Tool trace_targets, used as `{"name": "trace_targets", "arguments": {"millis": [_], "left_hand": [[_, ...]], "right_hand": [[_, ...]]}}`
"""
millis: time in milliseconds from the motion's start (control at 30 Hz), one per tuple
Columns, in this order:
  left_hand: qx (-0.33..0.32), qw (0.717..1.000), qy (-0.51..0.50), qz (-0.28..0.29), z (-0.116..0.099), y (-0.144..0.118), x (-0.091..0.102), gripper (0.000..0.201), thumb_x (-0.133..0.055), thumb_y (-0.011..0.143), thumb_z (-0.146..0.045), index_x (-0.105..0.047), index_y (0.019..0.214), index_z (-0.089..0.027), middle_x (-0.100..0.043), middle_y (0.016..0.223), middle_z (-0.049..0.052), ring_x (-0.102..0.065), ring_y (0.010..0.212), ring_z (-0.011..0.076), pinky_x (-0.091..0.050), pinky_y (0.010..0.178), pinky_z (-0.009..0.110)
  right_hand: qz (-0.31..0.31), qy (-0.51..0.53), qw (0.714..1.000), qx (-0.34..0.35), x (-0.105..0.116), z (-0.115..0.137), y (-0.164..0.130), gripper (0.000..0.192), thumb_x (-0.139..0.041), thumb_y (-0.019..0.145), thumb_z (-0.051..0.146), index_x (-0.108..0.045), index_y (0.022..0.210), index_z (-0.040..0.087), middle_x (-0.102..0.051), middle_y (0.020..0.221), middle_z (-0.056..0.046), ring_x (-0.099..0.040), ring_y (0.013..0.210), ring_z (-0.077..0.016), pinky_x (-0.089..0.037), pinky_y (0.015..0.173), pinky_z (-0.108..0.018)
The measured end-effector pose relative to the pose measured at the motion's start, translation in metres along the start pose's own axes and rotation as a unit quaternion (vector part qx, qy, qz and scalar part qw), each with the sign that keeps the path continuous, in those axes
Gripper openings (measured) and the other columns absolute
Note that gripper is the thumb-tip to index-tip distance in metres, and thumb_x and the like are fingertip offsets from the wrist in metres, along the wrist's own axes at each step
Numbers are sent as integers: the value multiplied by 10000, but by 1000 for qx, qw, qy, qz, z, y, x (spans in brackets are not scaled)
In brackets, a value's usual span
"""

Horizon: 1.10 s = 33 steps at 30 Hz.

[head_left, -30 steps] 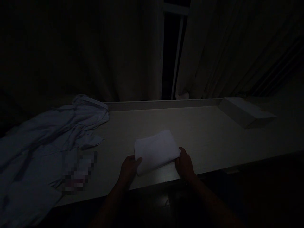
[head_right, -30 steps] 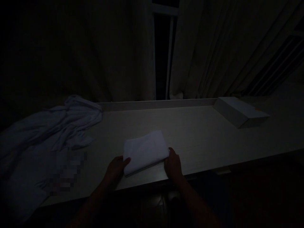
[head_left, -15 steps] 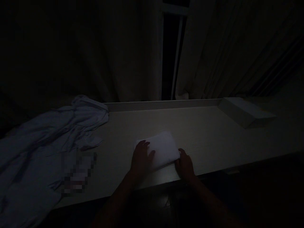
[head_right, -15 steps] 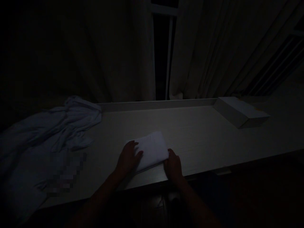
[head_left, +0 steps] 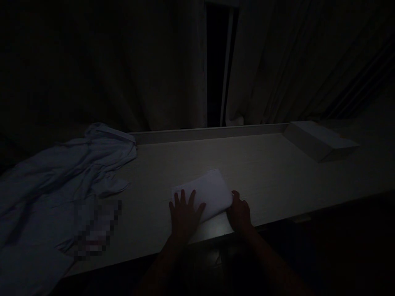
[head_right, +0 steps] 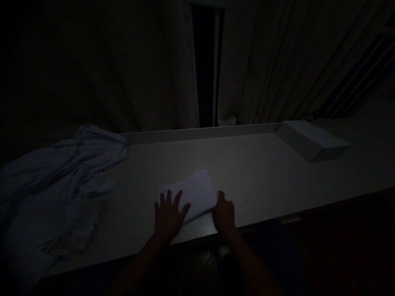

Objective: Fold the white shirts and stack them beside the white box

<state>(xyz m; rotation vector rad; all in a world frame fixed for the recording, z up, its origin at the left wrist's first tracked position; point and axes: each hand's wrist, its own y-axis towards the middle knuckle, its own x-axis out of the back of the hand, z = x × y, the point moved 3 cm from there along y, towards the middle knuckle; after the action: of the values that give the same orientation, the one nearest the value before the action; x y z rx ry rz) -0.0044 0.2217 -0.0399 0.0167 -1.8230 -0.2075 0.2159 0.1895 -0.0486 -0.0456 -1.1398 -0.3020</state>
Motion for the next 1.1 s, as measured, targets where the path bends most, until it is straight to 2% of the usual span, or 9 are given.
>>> {"name": "trace_targets", "arguments": {"millis": [100, 200, 333, 400, 500, 600, 700, 933, 1100], "left_hand": [[-2, 1000, 9, -2, -1, 0, 0, 757, -338, 875, -691, -360, 1502, -268, -228, 1605, 178, -81, 1490, 421, -90, 1140, 653], [-4, 1000, 18, -6, -1, 1, -2, 774, -337, 869, -702, -351, 1507, -262, -234, 1600, 192, -75, 1488, 430, -96, 1135, 660], [-5, 999, 32, -7, -2, 1, -3, 789, -326, 865, -716, -353, 1506, -257, -224, 1604, 190, -81, 1488, 430, -100, 1135, 659], [-3, 999, 45, -7, -4, 0, -2, 787, -306, 870, -717, -343, 1510, -261, -224, 1606, 183, -92, 1486, 429, -111, 1133, 660], [0, 998, 69, -8, -5, -1, -1, 767, -280, 885, -704, -337, 1512, -267, -234, 1605, 173, -110, 1484, 428, -129, 1132, 655], [-8, 997, 76, -7, -5, -1, -2, 791, -277, 875, -721, -320, 1520, -264, -235, 1604, 175, -125, 1479, 434, -145, 1129, 654], [-10, 997, 73, -8, -3, 0, -4, 820, -275, 860, -744, -311, 1524, -263, -238, 1603, 175, -128, 1479, 433, -144, 1133, 651], [-10, 997, 72, -1, -3, -1, -3, 835, -283, 854, -750, -276, 1535, -267, -230, 1605, 178, -114, 1482, 432, -137, 1131, 656], [-9, 997, 80, -1, -3, 0, -5, 846, -287, 850, -755, -286, 1533, -256, -221, 1606, 185, -108, 1484, 431, -133, 1133, 653]], "right_hand": [[16, 33, 999, 11, 10, -5, 1, 445, -476, 820, 136, -508, 1263, 149, -706, 998, -129, -654, 863, -265, -414, 775, -342], [-6, 44, 997, 55, 31, -4, 1, 554, -515, 775, 171, -500, 1324, 98, -640, 1199, -184, -593, 1101, -304, -445, 906, -393], [-30, 31, 985, 166, 48, 32, 3, 566, -471, 889, 299, -460, 1412, 81, -515, 1414, -184, -421, 1352, -312, -345, 1107, -468], [-16, 4, 978, 208, 41, 59, 11, 611, -413, 959, 411, -409, 1459, 59, -413, 1507, -191, -280, 1447, -323, -271, 1158, -495], [23, -39, 970, 240, 15, 84, 32, 722, -365, 980, 515, -342, 1488, 1, -267, 1572, -222, -126, 1491, -339, -186, 1189, -509], [63, -69, 968, 231, -16, 81, 51, 787, -336, 973, 583, -311, 1503, 2, -222, 1584, -215, -103, 1493, -330, -148, 1199, -499], [66, -78, 971, 218, -35, 66, 58, 817, -275, 970, 630, -268, 1530, 35, -178, 1602, -182, -92, 1498, -303, -130, 1206, -479], [79, -86, 968, 220, -37, 64, 63, 870, -226, 952, 674, -262, 1531, 25, -189, 1599, -199, -123, 1493, -326, -128, 1200, -475], [68, -81, 981, 163, -37, 60, 90, 940, -196, 933, 711, -261, 1514, -25, -195, 1589, -238, -122, 1491, -343, -136, 1191, -479]]}}
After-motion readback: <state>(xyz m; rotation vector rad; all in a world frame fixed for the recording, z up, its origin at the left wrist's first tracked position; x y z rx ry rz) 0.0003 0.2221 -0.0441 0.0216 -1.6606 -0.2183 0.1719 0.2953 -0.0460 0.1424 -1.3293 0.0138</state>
